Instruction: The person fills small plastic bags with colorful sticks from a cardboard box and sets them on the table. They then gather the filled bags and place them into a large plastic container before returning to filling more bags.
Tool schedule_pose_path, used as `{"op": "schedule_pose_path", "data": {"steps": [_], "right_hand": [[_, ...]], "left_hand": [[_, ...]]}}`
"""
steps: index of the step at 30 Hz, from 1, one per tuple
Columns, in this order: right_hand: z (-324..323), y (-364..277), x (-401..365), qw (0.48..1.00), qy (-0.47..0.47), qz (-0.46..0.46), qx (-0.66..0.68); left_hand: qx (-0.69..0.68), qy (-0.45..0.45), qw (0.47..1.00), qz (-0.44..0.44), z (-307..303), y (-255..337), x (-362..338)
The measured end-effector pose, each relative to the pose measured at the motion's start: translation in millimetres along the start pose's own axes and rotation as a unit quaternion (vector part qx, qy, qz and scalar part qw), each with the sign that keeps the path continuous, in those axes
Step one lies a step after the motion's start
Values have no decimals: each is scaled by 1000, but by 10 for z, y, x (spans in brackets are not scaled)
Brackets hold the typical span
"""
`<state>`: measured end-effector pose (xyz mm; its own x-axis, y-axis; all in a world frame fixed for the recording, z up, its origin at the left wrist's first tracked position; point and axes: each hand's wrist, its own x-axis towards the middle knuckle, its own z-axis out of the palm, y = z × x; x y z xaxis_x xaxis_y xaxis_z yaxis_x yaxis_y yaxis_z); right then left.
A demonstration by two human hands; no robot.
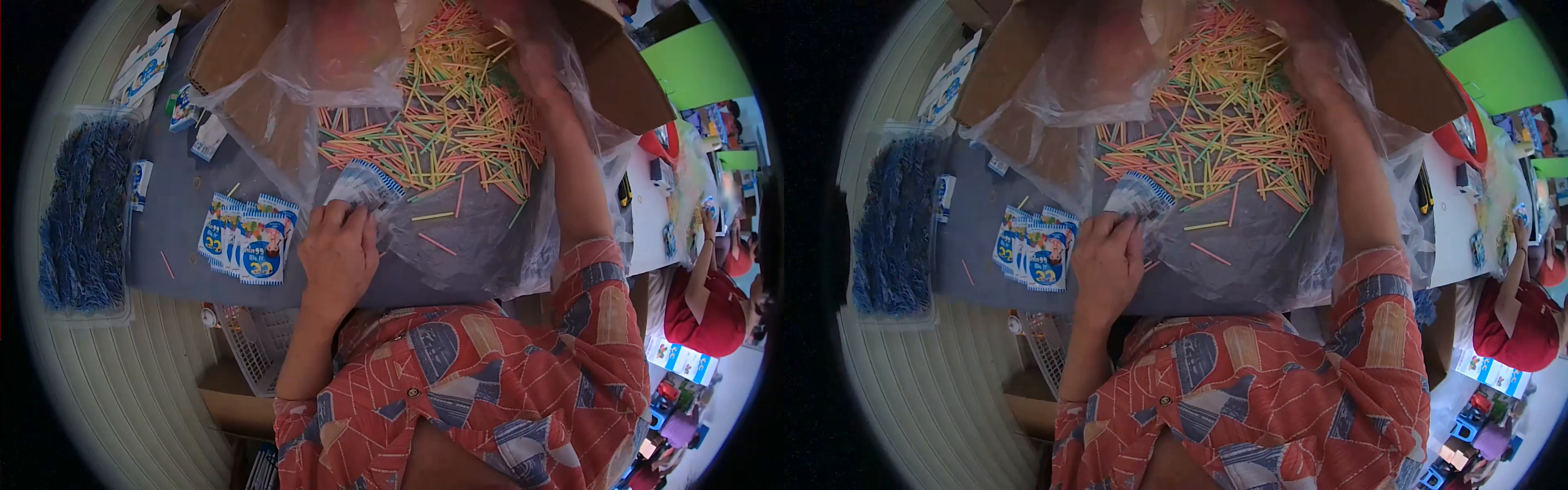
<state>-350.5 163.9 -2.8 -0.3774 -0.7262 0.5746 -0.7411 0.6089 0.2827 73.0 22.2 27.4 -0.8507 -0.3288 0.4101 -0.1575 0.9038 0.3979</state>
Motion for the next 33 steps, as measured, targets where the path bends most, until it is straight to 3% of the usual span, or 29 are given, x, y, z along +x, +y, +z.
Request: {"op": "schedule_pose_path", "data": {"steps": [4,5,6,7,8,9,10,14,17,19,20,23,25,26,28,29,30,31,32,33], "right_hand": [[-335,6,-37,992,-125,26,23],[53,377,-158,992,-123,26,21],[420,637,-295,995,-8,-90,-52],[806,719,-362,965,108,-203,-122],[569,548,-261,965,111,-204,-121],[76,216,-92,990,-57,-113,-56],[-216,26,2,975,-223,-16,12],[580,260,-150,989,-112,-93,-35],[509,311,-120,987,-33,-143,-69],[-361,-81,112,969,-220,-97,-59],[-368,-116,204,970,-216,-103,-53],[-332,1,299,992,-67,-47,97],[-262,204,273,982,31,5,184],[-180,241,264,983,30,6,181],[-40,153,275,883,134,40,447],[-20,188,267,883,132,37,449],[-306,77,280,742,-32,154,652],[-544,-67,257,527,-193,257,787],[-655,-247,212,526,-193,258,787],[-744,-464,175,463,-168,272,827]], "left_hand": [[6,4,1000,20,81,-106,-20],[5,6,1000,21,105,-68,-32],[37,16,999,23,132,2,-48],[70,26,997,25,156,39,-64],[72,28,997,23,188,34,-73],[94,37,994,32,229,20,-77],[116,45,991,42,260,9,-77],[133,28,990,40,283,-37,-31],[96,39,994,38,243,-68,-14],[43,76,996,24,193,-113,-27],[50,79,996,18,194,-125,-37],[77,71,993,49,241,-87,-91],[95,55,994,10,294,-49,-93],[92,55,994,12,307,-39,-82],[115,69,991,15,302,-44,-67],[115,70,991,10,262,-60,-64],[73,45,996,-6,161,-62,-34],[31,19,999,-21,103,-85,-13],[31,18,999,-21,109,-147,-5],[-53,55,997,-31,128,-222,3]]}}
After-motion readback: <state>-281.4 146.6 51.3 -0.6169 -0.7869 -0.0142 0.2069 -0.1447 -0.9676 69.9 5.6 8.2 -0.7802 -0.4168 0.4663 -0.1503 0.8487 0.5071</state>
